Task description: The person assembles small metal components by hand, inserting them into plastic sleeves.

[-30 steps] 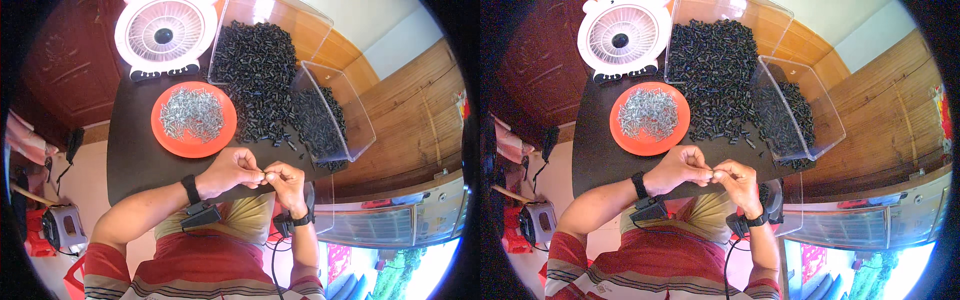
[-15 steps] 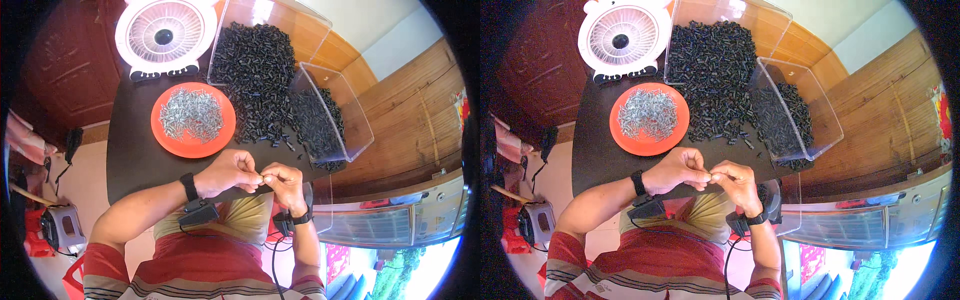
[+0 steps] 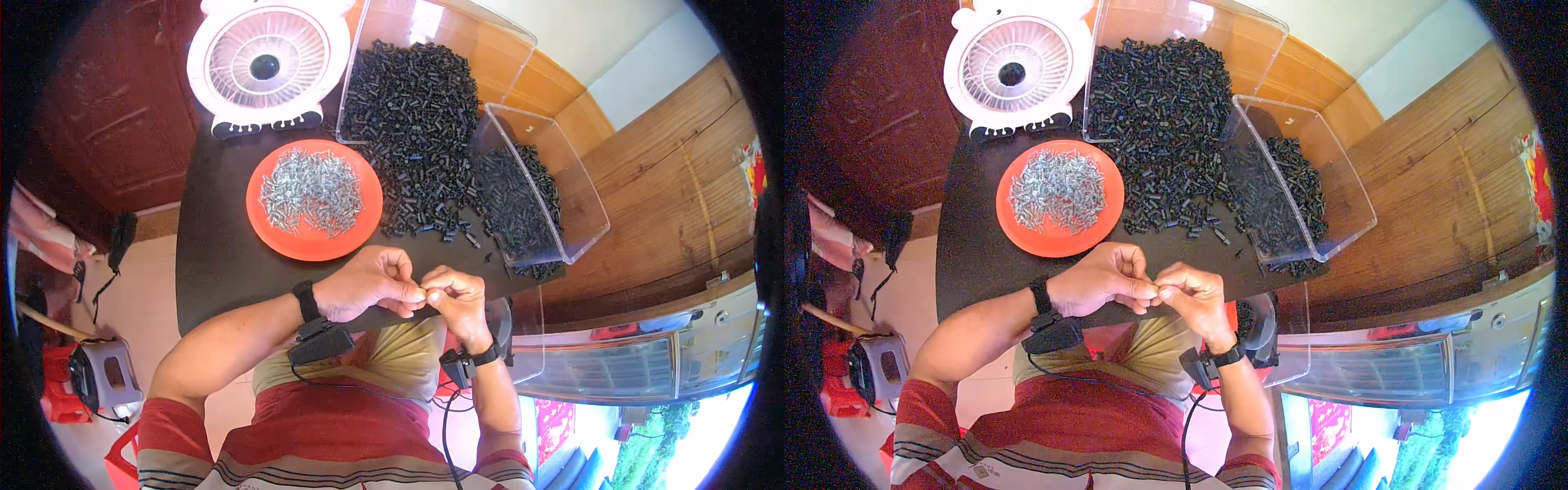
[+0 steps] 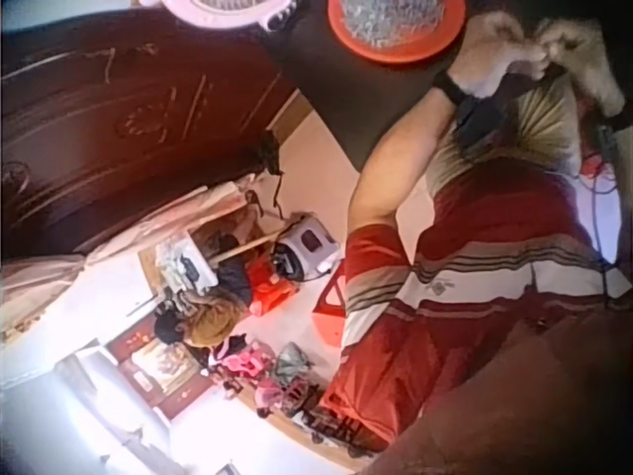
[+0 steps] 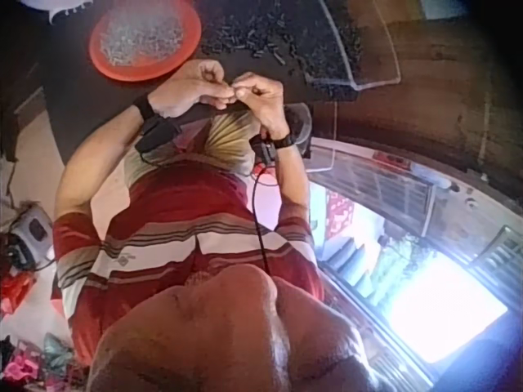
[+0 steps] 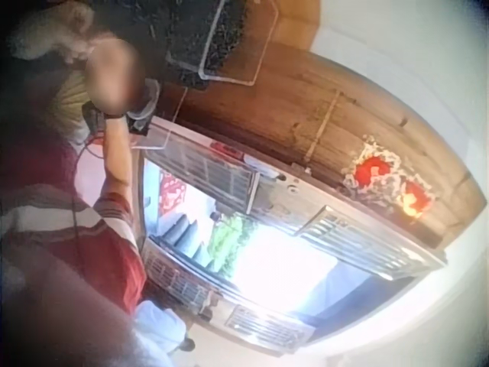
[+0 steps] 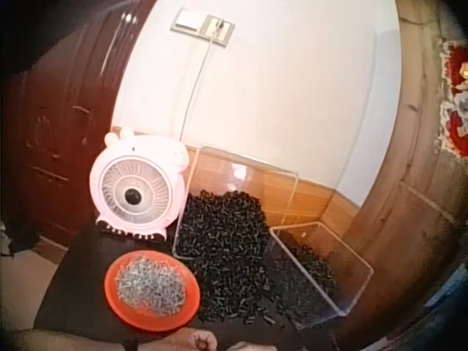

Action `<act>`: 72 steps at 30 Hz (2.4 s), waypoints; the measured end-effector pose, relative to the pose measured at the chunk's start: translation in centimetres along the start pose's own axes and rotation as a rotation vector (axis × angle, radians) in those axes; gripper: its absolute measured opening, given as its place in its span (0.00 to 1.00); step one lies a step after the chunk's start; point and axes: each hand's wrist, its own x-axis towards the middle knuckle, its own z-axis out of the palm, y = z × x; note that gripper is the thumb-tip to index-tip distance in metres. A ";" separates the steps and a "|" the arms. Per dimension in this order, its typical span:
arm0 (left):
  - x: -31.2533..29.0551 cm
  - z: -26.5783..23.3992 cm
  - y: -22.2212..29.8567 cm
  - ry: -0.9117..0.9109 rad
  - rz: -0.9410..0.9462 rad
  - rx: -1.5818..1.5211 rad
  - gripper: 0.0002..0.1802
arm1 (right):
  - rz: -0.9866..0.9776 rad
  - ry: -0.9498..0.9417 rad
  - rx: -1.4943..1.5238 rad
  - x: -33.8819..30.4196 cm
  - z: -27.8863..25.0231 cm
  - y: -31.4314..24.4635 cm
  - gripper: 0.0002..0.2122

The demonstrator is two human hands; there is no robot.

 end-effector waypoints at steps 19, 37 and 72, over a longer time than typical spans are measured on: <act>0.3 -0.1 -0.4 0.067 0.042 0.045 0.12 | -0.289 0.059 -0.818 -0.1 1.0 -2.4 0.02; 0.4 0.3 -0.8 0.116 0.127 0.068 0.15 | 0.035 0.133 -0.455 -0.4 1.4 -2.2 0.07; 0.6 0.0 -1.6 0.213 0.234 -0.085 0.12 | -0.418 0.296 -1.156 0.8 4.4 -1.1 0.14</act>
